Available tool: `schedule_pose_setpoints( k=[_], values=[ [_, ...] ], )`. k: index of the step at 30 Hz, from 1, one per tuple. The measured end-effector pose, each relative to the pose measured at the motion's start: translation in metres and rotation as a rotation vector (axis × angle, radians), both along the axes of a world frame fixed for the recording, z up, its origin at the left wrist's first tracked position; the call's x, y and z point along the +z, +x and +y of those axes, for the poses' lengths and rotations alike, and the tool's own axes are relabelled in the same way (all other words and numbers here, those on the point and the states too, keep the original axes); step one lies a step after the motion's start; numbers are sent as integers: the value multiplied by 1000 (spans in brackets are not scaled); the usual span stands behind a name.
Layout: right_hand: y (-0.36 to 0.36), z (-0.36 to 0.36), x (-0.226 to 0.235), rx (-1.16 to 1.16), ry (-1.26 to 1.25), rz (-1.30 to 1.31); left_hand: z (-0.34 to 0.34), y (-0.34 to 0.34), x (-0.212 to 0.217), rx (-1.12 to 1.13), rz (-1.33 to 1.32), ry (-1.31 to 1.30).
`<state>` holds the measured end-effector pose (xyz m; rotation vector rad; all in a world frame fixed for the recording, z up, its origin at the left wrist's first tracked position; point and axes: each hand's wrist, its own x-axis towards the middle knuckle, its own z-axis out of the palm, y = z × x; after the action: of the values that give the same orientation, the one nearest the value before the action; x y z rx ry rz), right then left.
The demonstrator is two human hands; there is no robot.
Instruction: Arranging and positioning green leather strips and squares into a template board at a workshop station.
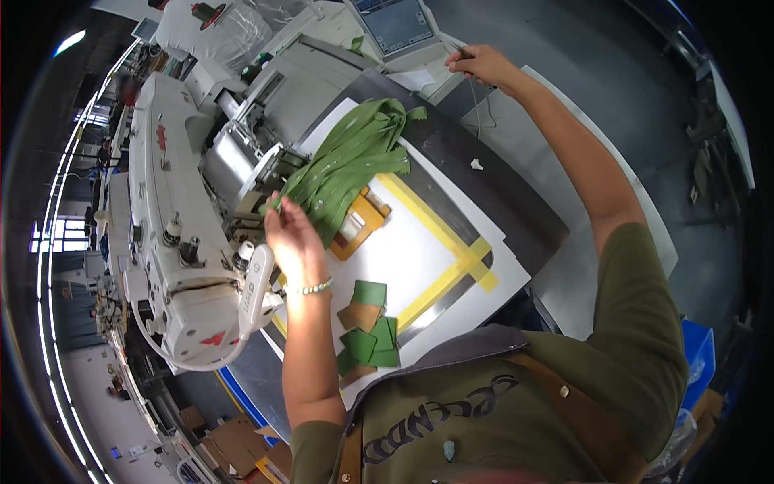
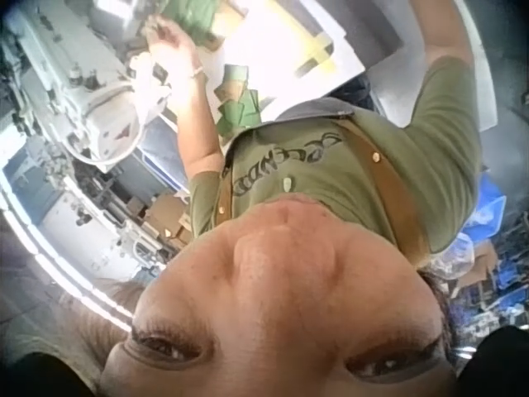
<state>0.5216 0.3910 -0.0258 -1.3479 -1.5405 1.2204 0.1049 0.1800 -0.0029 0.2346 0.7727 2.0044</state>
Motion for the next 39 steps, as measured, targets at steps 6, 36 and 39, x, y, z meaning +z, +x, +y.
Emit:
schedule_pose_setpoints(
  k=[6, 36, 39],
  values=[
    [-34, 66, -34, 72, 39, -207, -16, -27, -1, 204, 194, -129],
    [-240, 263, -68, 62, -132, -73, -111, 52, 15, 43, 1125, -280],
    [-230, 262, -63, 5, -162, -76, -113, 57, 15, 19, 1063, -261]
  ],
)
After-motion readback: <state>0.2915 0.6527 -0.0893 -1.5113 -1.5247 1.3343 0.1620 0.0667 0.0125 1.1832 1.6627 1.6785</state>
